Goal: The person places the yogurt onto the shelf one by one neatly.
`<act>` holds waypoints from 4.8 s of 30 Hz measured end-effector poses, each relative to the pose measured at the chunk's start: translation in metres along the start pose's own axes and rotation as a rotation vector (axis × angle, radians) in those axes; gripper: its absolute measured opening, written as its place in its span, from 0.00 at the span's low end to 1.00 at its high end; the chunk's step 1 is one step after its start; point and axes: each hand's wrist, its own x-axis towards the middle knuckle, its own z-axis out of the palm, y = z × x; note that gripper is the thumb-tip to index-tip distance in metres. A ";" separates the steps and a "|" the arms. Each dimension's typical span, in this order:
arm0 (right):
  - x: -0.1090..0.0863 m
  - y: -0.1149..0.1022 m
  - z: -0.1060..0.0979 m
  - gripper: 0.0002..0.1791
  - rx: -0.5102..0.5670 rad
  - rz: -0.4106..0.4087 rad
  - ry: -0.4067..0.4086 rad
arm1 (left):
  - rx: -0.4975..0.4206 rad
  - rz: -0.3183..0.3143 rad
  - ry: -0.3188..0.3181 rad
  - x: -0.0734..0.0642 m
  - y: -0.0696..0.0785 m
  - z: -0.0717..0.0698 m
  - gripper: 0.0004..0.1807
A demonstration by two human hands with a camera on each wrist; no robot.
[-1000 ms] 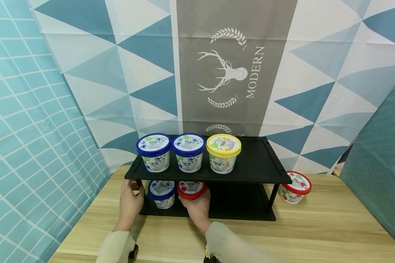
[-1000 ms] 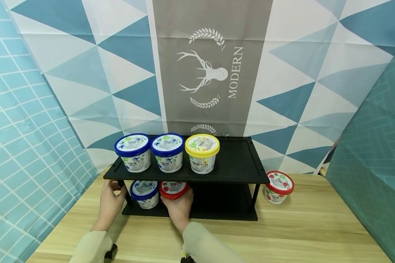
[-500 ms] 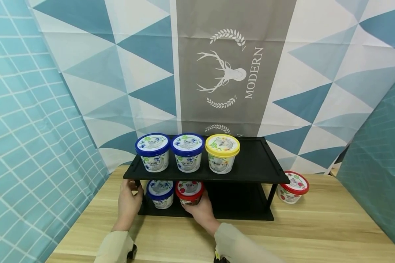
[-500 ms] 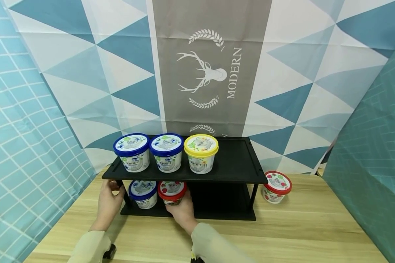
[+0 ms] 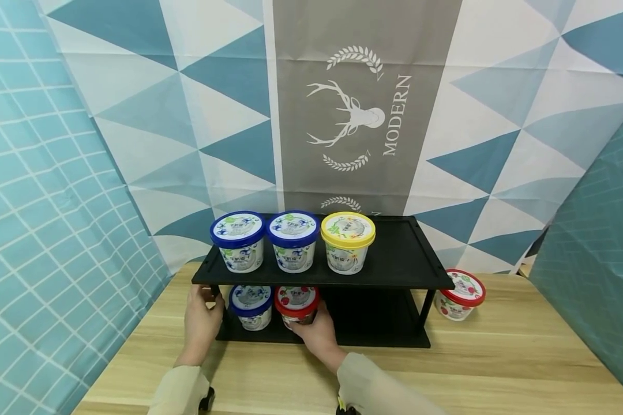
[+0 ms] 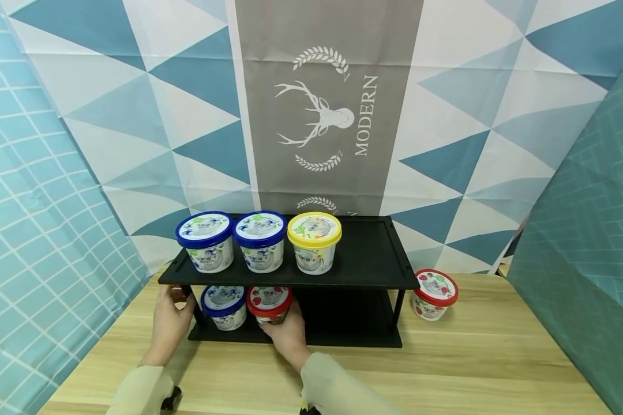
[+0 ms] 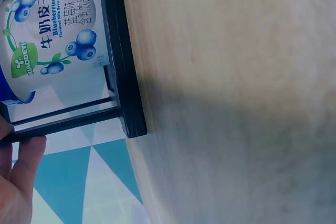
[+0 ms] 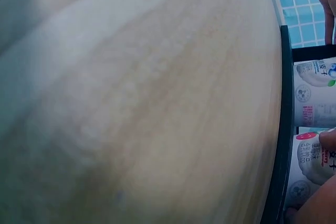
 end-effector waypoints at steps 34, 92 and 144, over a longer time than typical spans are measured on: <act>0.002 0.010 -0.124 0.22 -0.169 0.078 0.065 | -0.013 -0.012 -0.003 0.003 -0.002 0.000 0.20; -0.014 0.099 -0.321 0.53 -0.186 0.364 0.184 | 0.011 0.008 0.001 0.003 -0.001 0.000 0.21; 0.041 0.116 -0.299 0.60 -0.082 0.319 0.214 | 0.007 0.006 -0.007 0.004 0.004 -0.001 0.22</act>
